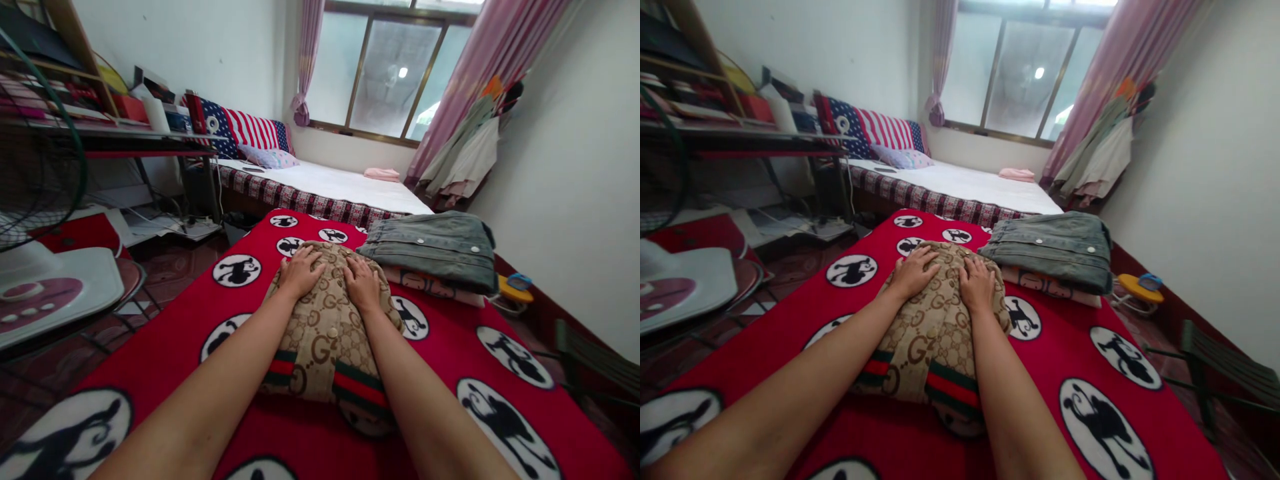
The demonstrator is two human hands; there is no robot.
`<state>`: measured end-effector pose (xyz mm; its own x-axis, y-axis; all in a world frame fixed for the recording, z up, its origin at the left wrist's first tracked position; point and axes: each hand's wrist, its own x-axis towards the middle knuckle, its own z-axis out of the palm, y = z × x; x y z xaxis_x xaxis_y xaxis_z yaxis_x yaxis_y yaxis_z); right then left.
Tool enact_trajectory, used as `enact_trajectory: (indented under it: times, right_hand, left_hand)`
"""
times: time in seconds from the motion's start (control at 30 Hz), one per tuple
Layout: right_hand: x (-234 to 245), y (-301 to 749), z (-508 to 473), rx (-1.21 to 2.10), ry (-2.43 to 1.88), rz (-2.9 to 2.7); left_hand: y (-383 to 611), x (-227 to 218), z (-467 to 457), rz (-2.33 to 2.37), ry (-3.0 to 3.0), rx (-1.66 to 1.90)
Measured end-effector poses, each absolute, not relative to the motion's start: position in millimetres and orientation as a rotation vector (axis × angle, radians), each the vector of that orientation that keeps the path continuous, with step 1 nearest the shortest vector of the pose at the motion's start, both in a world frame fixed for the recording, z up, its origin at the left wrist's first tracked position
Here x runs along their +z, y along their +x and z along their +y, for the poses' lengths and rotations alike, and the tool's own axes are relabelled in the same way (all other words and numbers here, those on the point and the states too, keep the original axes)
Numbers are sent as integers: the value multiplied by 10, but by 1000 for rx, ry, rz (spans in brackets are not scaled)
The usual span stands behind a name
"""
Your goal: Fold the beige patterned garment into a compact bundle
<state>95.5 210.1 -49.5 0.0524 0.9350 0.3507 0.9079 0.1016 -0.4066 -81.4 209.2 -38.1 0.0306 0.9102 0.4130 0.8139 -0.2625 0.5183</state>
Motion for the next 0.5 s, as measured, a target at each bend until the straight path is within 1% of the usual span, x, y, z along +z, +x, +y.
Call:
enact_trajectory:
  times: [0.07, 0.13, 0.23, 0.27, 0.3, 0.37, 0.43, 0.5]
  right_hand:
    - [-499, 966, 2094, 88, -1766, -1829]
    - [-496, 972, 2071, 27, -1766, -1779]
    - [-479, 976, 2013, -237, -1877, -1524]
    - [-469, 978, 1990, -280, -1935, -1420]
    - [-454, 981, 1967, -261, -1993, -1347]
    - [-409, 987, 1919, -97, -2042, -1319]
    - [-348, 993, 1868, 18, -1907, -1380]
    - [-289, 995, 1830, -36, -1644, -1405]
  left_hand:
    - [-867, -405, 2116, 1820, 2084, 1225]
    - [-914, -431, 2136, 1904, 1963, 1364]
    - [-957, -459, 2151, 2063, 1757, 1357]
    - [-963, -460, 2150, 2079, 1722, 1340]
    - [-968, -456, 2147, 2073, 1710, 1340]
    - [-977, -430, 2123, 2027, 1724, 1402]
    - [-996, -392, 2075, 1993, 1718, 1495]
    - [-1031, -361, 2017, 1976, 1672, 1627]
